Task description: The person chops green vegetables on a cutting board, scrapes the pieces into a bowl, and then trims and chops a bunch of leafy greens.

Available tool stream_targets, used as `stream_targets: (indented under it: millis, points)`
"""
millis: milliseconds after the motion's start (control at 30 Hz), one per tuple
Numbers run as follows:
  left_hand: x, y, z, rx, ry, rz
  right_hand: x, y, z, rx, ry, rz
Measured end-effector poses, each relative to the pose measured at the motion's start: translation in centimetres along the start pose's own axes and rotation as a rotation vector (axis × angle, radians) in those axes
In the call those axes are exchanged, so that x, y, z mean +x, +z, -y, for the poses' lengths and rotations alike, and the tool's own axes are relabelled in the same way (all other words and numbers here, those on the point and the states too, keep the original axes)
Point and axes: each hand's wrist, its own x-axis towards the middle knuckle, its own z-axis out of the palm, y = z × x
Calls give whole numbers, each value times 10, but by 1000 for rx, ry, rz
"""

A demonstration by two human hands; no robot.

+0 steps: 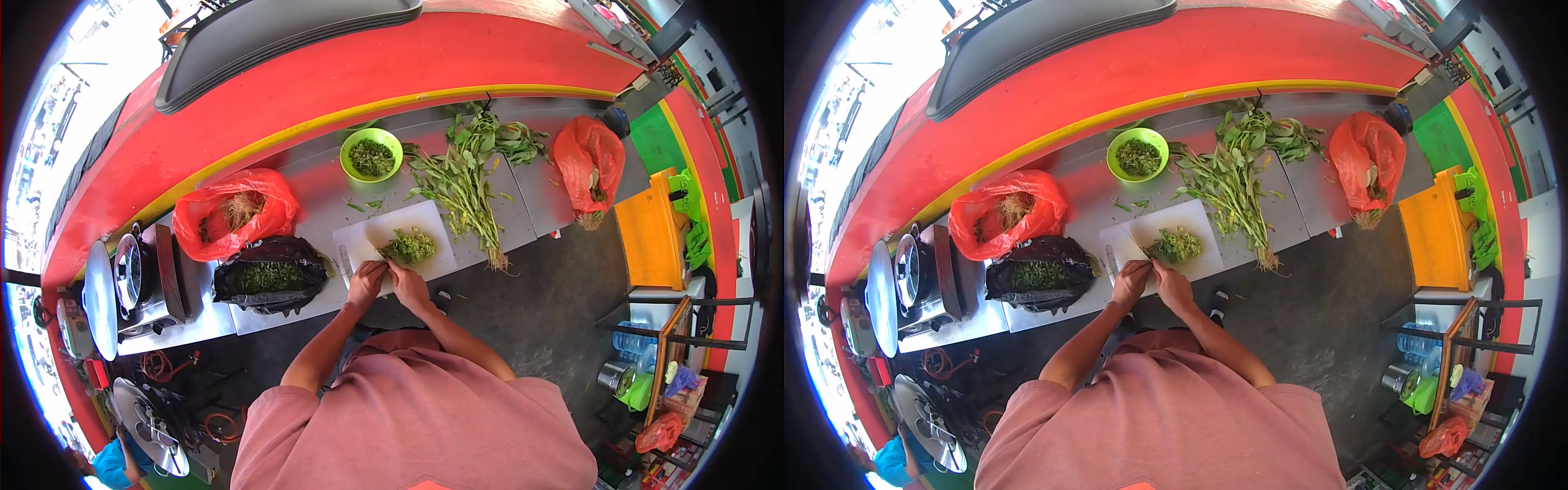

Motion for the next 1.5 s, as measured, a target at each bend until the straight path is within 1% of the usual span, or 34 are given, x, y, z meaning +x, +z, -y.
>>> stream_targets:
  millis: [200,400,467,600,667,800,900,967,1000,1067,1200,1267,1300,1367,1500]
  points:
    - [-2,2,4,-1,8,8,-4,-13,3,56,54,59]
    - [-6,5,2,-16,-54,6,-18,-6,-1,29,81,61]
    - [-4,2,0,2,-51,5,-12,0,-5,-20,30,44]
    - [-1,0,-1,2,-22,-16,-5,-9,2,-25,37,65]
    - [-2,1,0,8,-36,-38,-5,-9,1,53,64,86]
    - [-2,0,-4,-3,-96,-41,-18,-18,-2,94,66,88]
    - [-3,0,-3,-29,-99,-50,-22,-4,-10,61,85,96]
    - [-3,1,-3,-20,-95,-57,-23,6,-13,-19,10,7]
    - [-3,2,-3,-21,-95,-55,-20,6,-10,-19,12,6]
    - [-4,3,-2,-20,-80,-48,-10,3,-3,-126,3,51]
    - [-2,-3,-8,6,-20,-40,-2,1,-3,-159,-46,22]
    - [-4,0,-10,-3,-112,-58,-3,0,-12,-127,-9,-49]
    - [-2,2,-8,-4,-111,-61,0,-3,-16,-130,-12,-51]
    - [-4,4,-4,-46,-105,-10,2,-5,-24,-5,57,-107]
    - [1,4,0,-55,-66,17,-5,-16,-17,87,116,-43]
